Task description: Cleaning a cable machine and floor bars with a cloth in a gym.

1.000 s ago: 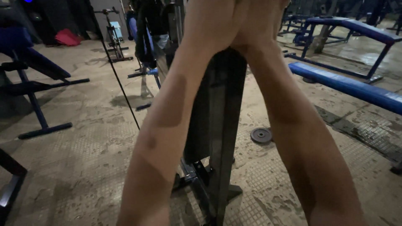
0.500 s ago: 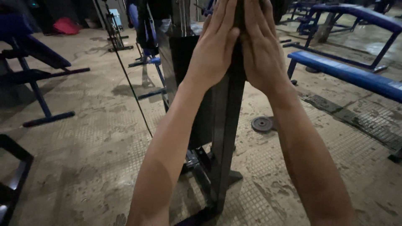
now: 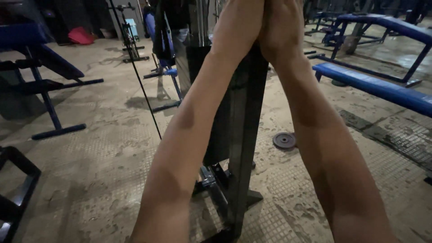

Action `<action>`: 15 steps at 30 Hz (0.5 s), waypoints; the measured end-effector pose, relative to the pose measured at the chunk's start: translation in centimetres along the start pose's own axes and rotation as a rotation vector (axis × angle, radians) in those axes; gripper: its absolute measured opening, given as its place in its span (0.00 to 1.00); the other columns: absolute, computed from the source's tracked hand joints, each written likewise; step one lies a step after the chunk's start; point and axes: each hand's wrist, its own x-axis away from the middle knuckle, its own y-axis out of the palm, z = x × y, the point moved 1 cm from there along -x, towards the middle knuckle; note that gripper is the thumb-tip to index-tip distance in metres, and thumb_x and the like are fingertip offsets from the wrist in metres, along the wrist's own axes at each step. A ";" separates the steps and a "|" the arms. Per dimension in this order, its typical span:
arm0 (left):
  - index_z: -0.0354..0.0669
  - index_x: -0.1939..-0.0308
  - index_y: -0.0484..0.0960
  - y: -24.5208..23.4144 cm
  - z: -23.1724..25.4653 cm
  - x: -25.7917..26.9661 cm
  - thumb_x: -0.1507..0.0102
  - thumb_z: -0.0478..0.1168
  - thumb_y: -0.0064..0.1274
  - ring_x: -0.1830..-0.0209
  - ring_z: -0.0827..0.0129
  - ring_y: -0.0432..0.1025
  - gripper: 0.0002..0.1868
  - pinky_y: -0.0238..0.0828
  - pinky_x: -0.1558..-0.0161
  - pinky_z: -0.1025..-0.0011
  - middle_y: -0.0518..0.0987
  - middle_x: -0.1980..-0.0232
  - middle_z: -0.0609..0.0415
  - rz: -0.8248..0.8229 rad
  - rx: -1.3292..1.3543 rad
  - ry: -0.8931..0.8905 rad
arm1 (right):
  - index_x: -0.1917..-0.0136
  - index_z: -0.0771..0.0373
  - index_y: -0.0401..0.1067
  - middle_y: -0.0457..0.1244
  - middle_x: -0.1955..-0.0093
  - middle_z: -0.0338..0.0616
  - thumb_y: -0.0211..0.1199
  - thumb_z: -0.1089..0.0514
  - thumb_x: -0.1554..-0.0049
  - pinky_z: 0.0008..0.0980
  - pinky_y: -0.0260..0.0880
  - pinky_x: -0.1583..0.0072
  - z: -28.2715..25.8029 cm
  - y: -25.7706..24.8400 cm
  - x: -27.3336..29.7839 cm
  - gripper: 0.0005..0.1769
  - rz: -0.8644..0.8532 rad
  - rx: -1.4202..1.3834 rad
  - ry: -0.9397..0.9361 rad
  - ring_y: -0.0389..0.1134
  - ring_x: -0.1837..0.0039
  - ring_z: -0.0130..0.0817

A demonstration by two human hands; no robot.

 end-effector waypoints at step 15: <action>0.38 0.23 0.55 1.4 -0.8 4.2 0.25 0.33 0.43 0.15 0.45 0.50 0.27 0.49 0.14 0.53 0.57 0.19 0.38 0.244 -0.141 0.267 | 0.13 0.61 0.42 0.43 0.13 0.57 0.58 0.68 0.28 0.49 0.39 0.13 -0.3 -0.2 4.8 0.38 0.198 0.115 -0.315 0.42 0.12 0.54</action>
